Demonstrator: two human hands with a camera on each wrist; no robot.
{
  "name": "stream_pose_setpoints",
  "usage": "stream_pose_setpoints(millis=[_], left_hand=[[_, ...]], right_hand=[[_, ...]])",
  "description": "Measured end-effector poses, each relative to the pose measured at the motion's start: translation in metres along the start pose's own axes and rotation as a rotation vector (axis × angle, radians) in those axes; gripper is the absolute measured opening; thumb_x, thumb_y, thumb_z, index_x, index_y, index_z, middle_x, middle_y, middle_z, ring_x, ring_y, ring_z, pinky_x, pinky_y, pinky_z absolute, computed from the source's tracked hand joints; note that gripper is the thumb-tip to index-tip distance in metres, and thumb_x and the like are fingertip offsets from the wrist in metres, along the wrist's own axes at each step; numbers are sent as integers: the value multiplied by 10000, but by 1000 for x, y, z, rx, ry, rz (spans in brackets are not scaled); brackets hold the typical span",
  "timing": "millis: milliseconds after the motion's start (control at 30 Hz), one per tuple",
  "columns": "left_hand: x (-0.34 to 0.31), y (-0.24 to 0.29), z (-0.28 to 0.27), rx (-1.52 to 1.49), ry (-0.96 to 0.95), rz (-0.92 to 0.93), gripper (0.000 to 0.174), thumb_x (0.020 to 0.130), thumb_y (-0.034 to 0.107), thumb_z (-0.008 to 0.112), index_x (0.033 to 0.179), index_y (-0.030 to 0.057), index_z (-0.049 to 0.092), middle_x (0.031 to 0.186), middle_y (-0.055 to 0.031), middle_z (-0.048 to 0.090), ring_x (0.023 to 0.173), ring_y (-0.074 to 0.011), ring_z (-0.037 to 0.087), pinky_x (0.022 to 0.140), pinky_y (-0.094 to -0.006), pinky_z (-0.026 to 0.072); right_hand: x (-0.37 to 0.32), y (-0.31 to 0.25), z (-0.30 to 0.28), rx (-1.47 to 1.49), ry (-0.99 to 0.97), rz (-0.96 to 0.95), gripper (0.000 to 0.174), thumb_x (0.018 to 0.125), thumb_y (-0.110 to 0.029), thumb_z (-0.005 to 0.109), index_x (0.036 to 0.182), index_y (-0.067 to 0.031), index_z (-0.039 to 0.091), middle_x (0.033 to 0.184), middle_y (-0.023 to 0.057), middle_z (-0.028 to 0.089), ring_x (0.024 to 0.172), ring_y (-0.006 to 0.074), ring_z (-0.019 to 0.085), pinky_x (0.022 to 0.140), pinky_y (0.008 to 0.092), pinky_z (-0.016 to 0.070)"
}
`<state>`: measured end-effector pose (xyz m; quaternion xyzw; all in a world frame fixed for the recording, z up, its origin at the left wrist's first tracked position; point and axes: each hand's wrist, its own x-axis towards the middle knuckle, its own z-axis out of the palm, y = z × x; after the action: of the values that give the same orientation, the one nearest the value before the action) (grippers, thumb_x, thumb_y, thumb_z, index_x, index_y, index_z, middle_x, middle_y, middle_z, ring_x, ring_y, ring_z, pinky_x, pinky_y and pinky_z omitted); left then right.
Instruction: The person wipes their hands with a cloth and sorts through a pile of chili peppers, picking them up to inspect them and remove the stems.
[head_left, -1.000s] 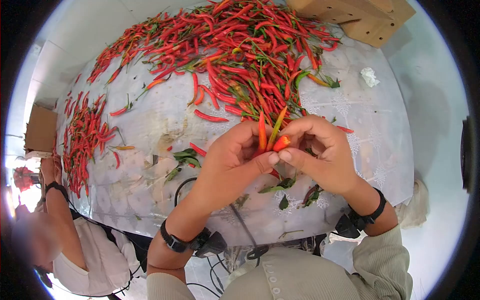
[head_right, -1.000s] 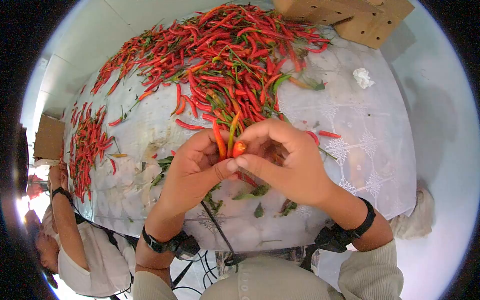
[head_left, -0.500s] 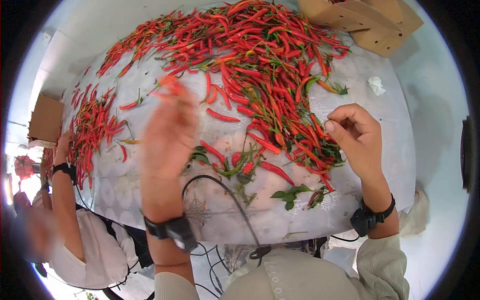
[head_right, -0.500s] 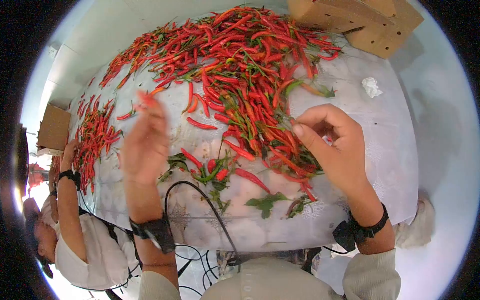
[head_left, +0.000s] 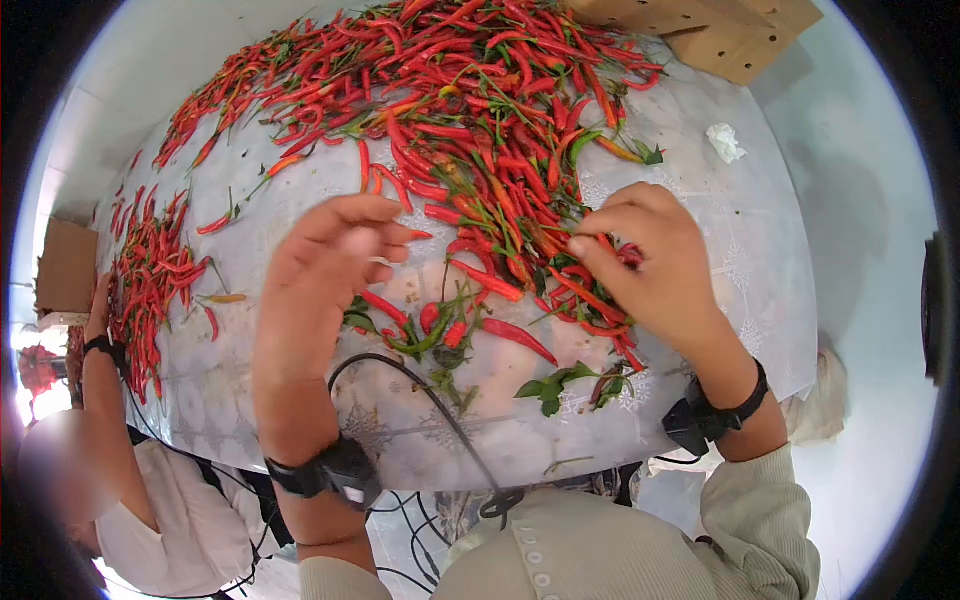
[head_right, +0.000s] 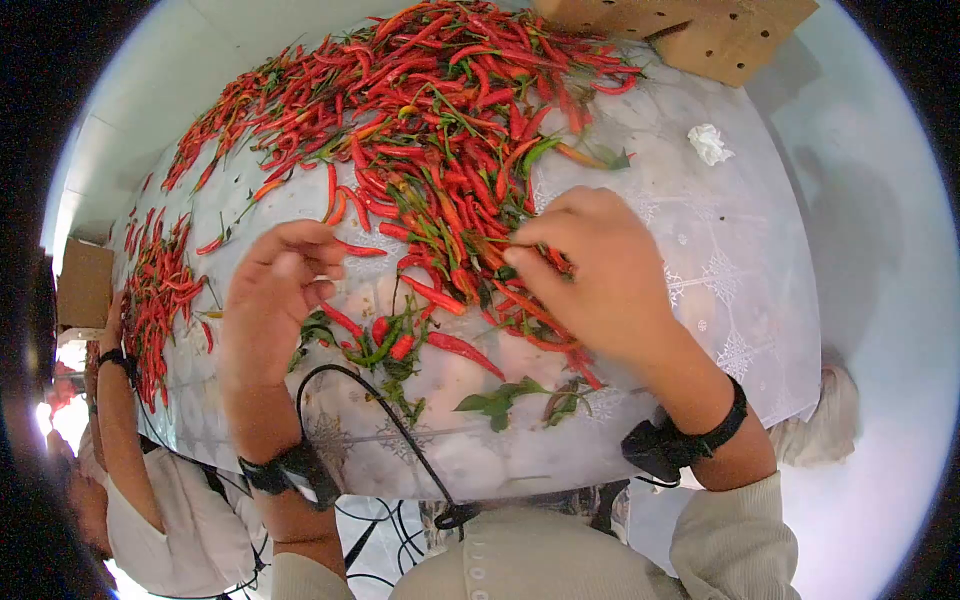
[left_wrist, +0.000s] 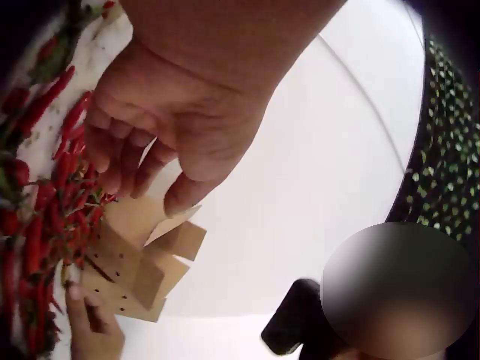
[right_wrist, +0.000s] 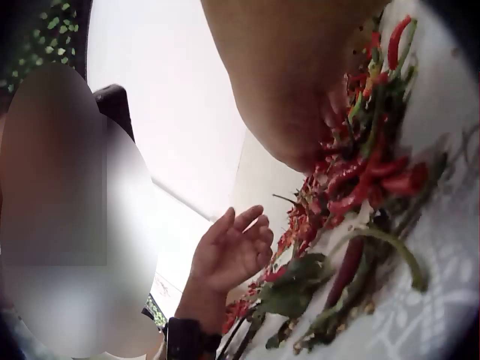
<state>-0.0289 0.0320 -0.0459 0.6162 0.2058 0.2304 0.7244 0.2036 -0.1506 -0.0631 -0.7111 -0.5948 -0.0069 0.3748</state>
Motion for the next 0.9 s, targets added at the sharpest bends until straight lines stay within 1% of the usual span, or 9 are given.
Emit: stream_pose_setpoints(millis=[67, 167, 267, 367, 467, 567, 667, 767, 900], left_hand=[[2, -7, 25, 342, 90, -15, 313, 842, 204, 687, 1080, 18, 606, 992, -73, 617, 878, -176, 594, 758, -314, 487], [-2, -4, 38, 824, 74, 34, 387, 717, 139, 773, 1060, 49, 620, 967, -45, 603, 849, -160, 556, 780, -295, 456], [-2, 0, 44, 963, 26, 18, 421, 658, 138, 790, 1037, 53, 626, 948, -44, 601, 825, -164, 543, 741, -300, 457], [-2, -3, 43, 994, 11, 64, 433, 642, 124, 790, 1035, 51, 625, 946, -57, 601, 807, -172, 544, 727, -299, 462], [-2, -8, 45, 1004, 15, 58, 423, 649, 111, 786, 1034, 48, 623, 937, -68, 598, 801, -183, 559, 722, -302, 466], [-3, -14, 46, 1027, -34, 119, 417, 659, 90, 776, 1042, 40, 620, 926, -83, 596, 804, -198, 577, 725, -308, 472], [-2, -15, 51, 913, -119, 41, 417, 677, 80, 761, 1065, 35, 617, 921, -96, 600, 808, -203, 590, 719, -314, 479], [-1, -12, 56, 945, -227, 6, 393, 707, 66, 740, 1078, 31, 618, 916, -102, 611, 797, -201, 604, 707, -312, 484], [0, -17, 63, 826, -194, 123, 351, 741, 85, 726, 1072, 28, 624, 909, -96, 633, 804, -195, 628, 693, -300, 484]], right_hand=[[1, -5, 9, -38, -41, -37, 164, 709, -150, 734, 818, -56, 656, 830, 102, 594, 811, 312, 559, 741, 403, 466], [2, -8, 15, -66, -76, -32, 170, 694, -154, 738, 796, -54, 647, 817, 102, 576, 830, 306, 556, 742, 400, 465], [3, -6, 12, -87, -97, -34, 171, 689, -141, 732, 802, -53, 639, 815, 107, 569, 830, 314, 550, 745, 407, 463], [0, -2, 9, -28, -71, -35, 181, 685, -129, 725, 824, -54, 636, 797, 107, 561, 787, 317, 547, 720, 407, 464], [1, -5, -3, 231, -130, 191, 180, 722, -109, 727, 858, -32, 637, 833, 79, 600, 785, 230, 588, 716, 340, 484], [3, -1, -14, 627, -198, 473, 182, 784, -96, 719, 914, -6, 630, 908, 48, 637, 840, 123, 603, 731, 255, 488], [3, 8, -18, 960, -158, 520, 199, 829, -83, 694, 985, 8, 613, 957, 26, 645, 889, 70, 589, 758, 216, 483], [6, 8, -23, 1023, -116, 524, 205, 839, -75, 679, 1016, -10, 598, 939, 24, 645, 856, 79, 596, 744, 224, 490], [6, 13, -27, 1114, -123, 554, 192, 837, -74, 679, 1005, -30, 597, 942, 31, 644, 838, 81, 594, 731, 227, 489]])
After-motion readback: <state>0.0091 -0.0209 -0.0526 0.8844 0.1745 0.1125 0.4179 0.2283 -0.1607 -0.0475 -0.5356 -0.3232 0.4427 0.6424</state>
